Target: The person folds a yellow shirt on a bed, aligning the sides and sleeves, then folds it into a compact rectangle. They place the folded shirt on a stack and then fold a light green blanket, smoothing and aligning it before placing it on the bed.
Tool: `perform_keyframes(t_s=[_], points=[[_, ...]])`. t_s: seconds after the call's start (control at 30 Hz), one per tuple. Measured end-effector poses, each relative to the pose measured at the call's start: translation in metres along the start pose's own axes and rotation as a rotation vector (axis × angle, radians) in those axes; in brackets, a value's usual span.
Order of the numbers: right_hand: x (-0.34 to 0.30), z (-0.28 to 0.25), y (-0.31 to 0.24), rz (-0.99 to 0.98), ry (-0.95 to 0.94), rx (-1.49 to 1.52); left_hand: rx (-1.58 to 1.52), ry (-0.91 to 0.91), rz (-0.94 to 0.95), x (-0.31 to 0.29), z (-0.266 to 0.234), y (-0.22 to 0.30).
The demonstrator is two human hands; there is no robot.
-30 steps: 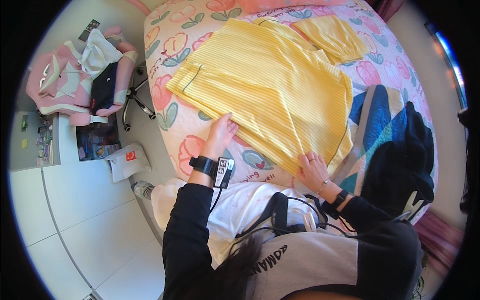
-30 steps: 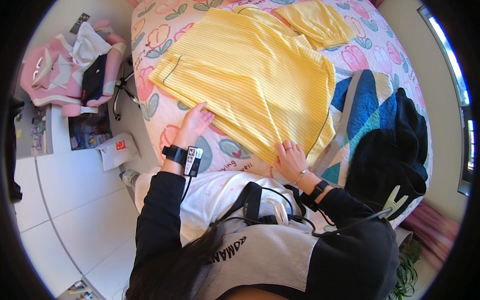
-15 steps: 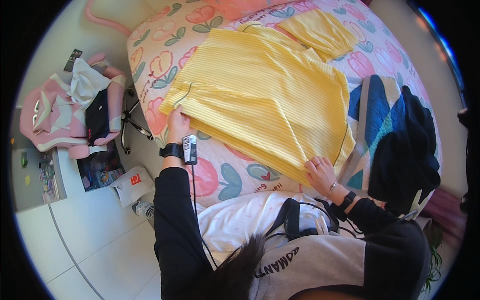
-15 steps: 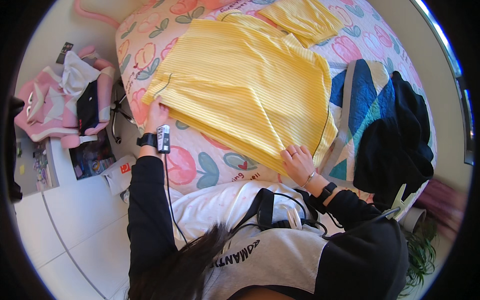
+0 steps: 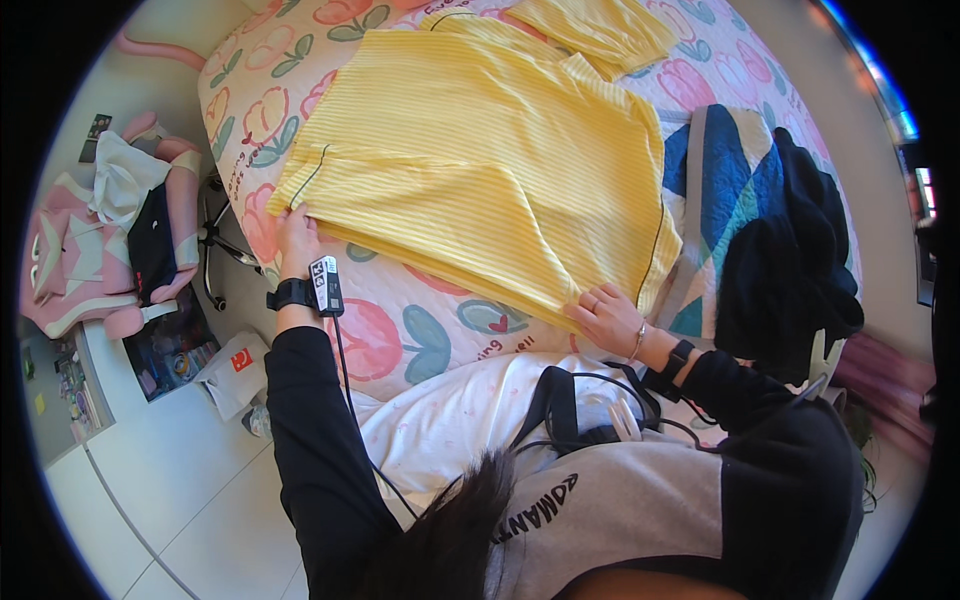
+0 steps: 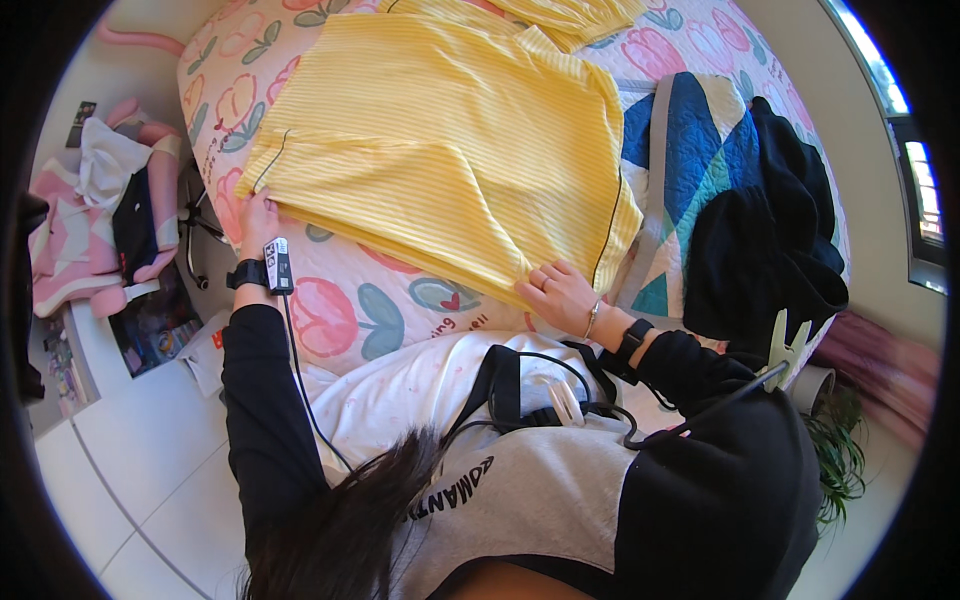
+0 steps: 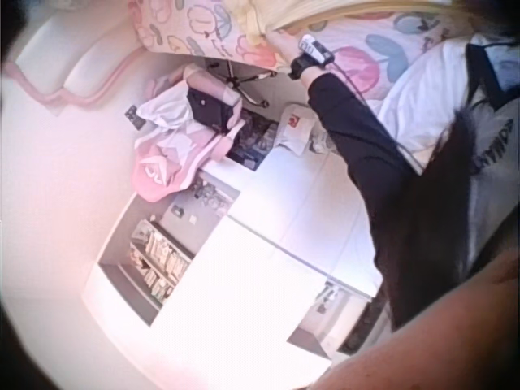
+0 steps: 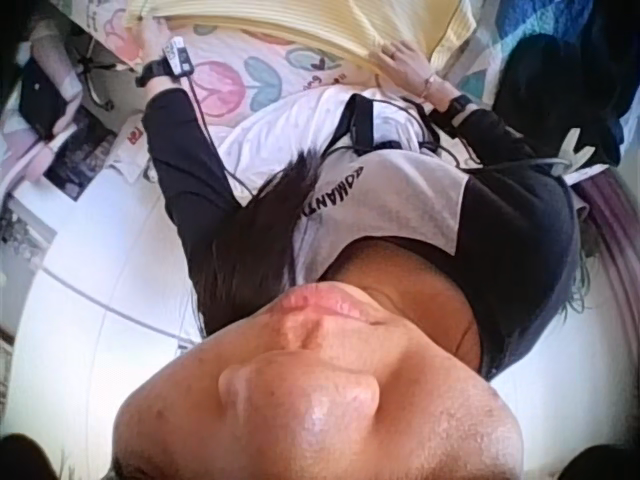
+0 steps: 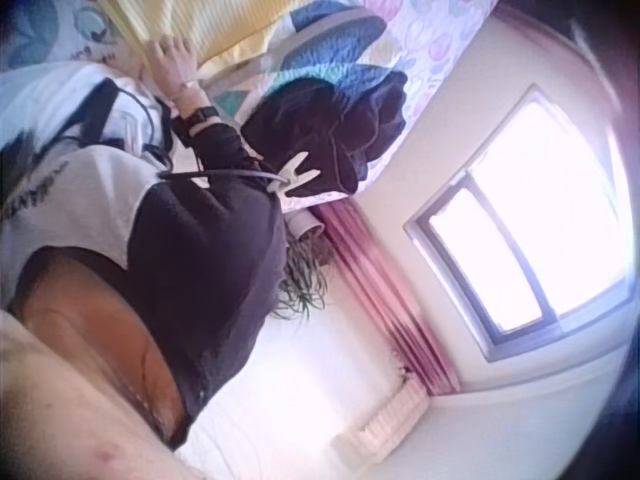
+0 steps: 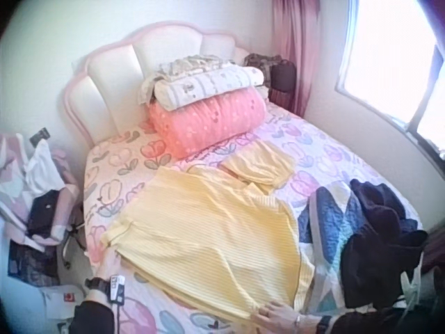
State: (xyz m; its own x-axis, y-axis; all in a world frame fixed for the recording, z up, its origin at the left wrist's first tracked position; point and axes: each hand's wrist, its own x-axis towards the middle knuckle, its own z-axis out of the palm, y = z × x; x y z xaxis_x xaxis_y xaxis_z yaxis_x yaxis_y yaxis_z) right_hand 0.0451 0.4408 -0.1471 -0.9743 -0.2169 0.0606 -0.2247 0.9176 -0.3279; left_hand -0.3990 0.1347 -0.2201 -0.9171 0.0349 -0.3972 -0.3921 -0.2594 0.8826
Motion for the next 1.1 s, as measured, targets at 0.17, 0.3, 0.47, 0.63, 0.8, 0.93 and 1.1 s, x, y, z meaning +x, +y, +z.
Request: perform_keyframes(t_s=[0.17,0.3,0.47,0.63,0.8,0.93,1.1], points=[[0.001,0.003,-0.002,0.013,0.015,0.016,-0.001,-0.015,-0.004,-0.003,0.002,0.004],[0.002,0.004,0.001,-0.013,0.008,0.032,-0.009,-0.025,-0.008,-0.004,-0.002,-0.002],[0.0,-0.006,0.001,-0.013,-0.01,0.117,0.06,-0.049,0.159,0.005,-0.008,-0.004],[0.017,-0.018,-0.007,0.021,0.038,0.12,0.88,-0.05,0.653,-0.027,0.027,0.008],[0.087,0.001,-0.01,-0.017,0.105,0.022,1.231,-0.38,1.088,-0.147,0.121,-0.061],[0.125,0.02,-0.012,0.091,0.208,-0.015,1.411,-0.713,1.05,-0.195,0.141,-0.082],[0.12,0.03,-0.007,0.347,-0.046,-0.095,1.502,-0.62,1.021,-0.177,0.125,-0.075]])
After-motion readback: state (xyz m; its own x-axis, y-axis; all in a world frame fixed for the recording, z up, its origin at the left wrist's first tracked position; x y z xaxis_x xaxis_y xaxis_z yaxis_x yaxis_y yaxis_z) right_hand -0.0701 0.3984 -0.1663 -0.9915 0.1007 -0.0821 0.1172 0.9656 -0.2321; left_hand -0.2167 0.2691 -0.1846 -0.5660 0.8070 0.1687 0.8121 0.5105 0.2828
